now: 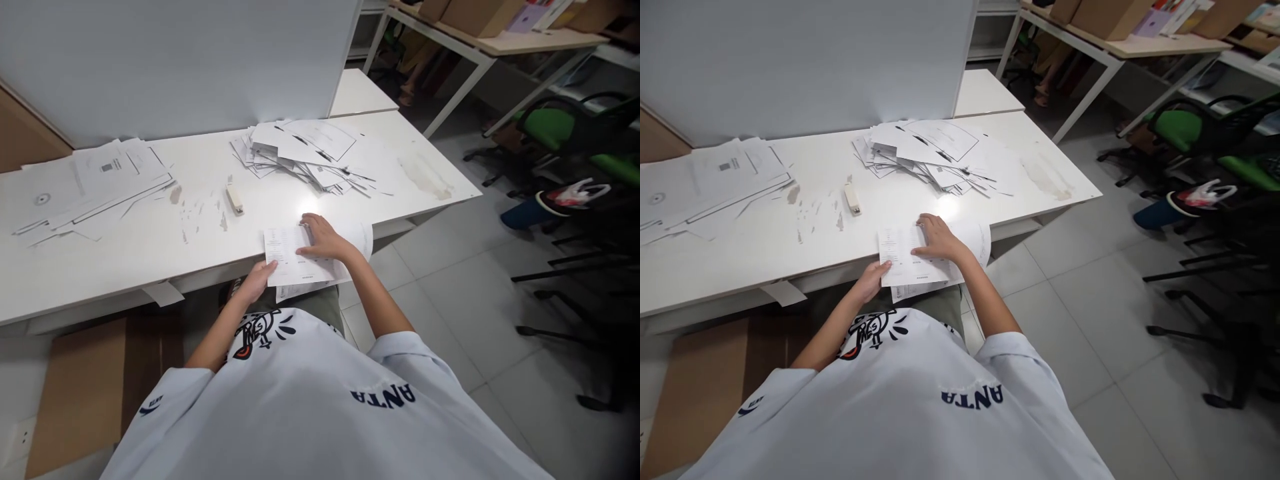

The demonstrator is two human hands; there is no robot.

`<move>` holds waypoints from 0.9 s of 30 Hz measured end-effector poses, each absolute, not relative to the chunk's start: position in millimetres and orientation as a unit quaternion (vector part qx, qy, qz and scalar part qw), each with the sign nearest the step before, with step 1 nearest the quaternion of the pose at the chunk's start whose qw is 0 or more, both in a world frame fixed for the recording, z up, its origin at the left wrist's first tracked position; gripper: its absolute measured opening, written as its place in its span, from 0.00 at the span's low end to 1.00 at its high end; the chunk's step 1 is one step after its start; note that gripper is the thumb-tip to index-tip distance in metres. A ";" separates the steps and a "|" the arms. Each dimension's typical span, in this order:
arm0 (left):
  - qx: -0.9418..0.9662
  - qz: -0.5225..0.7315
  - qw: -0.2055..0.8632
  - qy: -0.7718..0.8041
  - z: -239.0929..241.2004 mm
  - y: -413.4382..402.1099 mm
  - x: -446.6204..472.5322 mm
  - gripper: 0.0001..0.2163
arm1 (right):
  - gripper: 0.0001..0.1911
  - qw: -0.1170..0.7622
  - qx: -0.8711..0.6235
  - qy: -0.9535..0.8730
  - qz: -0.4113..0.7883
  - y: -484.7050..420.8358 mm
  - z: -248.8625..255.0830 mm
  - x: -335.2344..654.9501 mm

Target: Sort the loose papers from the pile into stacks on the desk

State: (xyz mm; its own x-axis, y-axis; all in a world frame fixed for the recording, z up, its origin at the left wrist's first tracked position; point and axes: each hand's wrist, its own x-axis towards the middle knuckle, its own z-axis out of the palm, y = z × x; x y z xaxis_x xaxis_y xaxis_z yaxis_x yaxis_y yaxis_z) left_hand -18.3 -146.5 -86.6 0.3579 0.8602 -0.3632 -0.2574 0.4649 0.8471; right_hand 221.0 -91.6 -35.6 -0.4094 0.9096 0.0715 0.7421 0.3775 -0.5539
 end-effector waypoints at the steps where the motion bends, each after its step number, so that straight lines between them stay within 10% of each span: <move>1: 0.358 0.388 0.733 0.428 -86.1 -148.2 -16.9 0.27 | 0.36 0.191 -0.510 -0.808 0.224 -91.5 -34.4 220.8; 7: 0.352 0.448 0.707 0.419 -74.0 -156.7 -15.5 0.25 | 0.17 0.177 -0.506 -0.819 0.206 -84.0 -16.2 213.6; 27: 0.451 0.485 0.509 0.549 -29.3 -159.5 -44.1 0.43 | 0.22 0.226 -0.432 -0.809 0.329 -44.9 -16.4 168.5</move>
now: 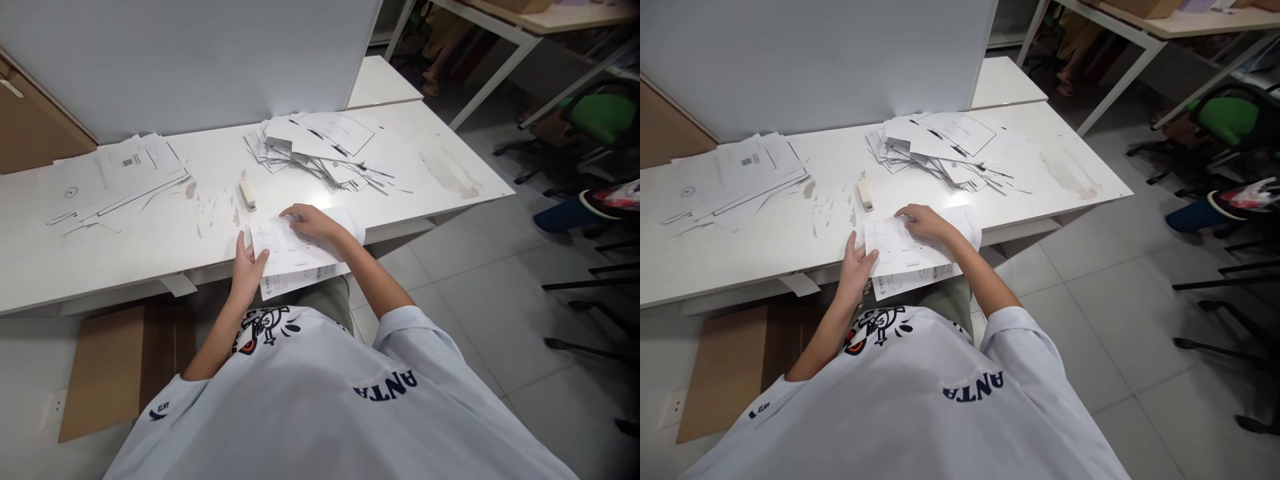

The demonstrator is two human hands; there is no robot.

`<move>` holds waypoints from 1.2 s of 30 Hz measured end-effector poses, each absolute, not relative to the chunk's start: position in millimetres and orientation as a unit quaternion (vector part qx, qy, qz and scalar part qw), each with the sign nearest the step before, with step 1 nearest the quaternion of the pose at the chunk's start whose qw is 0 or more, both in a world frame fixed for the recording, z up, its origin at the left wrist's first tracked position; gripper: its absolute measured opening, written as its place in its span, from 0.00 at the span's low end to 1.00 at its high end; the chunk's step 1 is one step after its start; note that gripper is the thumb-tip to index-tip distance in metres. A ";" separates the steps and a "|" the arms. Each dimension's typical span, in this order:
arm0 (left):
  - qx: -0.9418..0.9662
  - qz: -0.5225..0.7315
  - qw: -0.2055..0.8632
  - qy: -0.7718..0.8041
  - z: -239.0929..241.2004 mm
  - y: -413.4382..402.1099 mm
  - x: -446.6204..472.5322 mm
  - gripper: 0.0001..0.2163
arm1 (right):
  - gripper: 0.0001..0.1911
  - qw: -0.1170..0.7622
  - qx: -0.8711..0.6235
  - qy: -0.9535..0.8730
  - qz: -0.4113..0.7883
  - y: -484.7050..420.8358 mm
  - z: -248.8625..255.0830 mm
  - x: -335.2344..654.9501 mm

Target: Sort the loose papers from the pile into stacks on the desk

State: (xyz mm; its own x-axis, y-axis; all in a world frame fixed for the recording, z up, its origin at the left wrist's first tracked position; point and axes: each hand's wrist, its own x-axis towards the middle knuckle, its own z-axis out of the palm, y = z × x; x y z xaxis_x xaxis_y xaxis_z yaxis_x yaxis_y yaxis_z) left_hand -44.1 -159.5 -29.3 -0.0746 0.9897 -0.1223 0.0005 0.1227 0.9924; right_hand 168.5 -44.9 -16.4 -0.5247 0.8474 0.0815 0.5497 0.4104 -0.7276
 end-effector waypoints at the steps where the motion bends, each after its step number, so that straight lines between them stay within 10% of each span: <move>1: 0.483 0.478 0.454 0.577 -25.5 -155.2 -48.8 0.43 | 0.22 0.231 -0.435 -0.805 0.331 -36.6 -17.9 163.0; 7: 0.665 0.365 0.221 0.613 -33.5 -104.2 -75.8 0.36 | 0.24 0.219 -0.450 -0.818 0.285 11.9 -24.0 133.1; 36: 0.854 0.218 0.211 0.423 -26.0 -23.9 -110.7 0.29 | 0.25 0.209 -0.402 -0.868 0.204 26.6 -33.6 134.0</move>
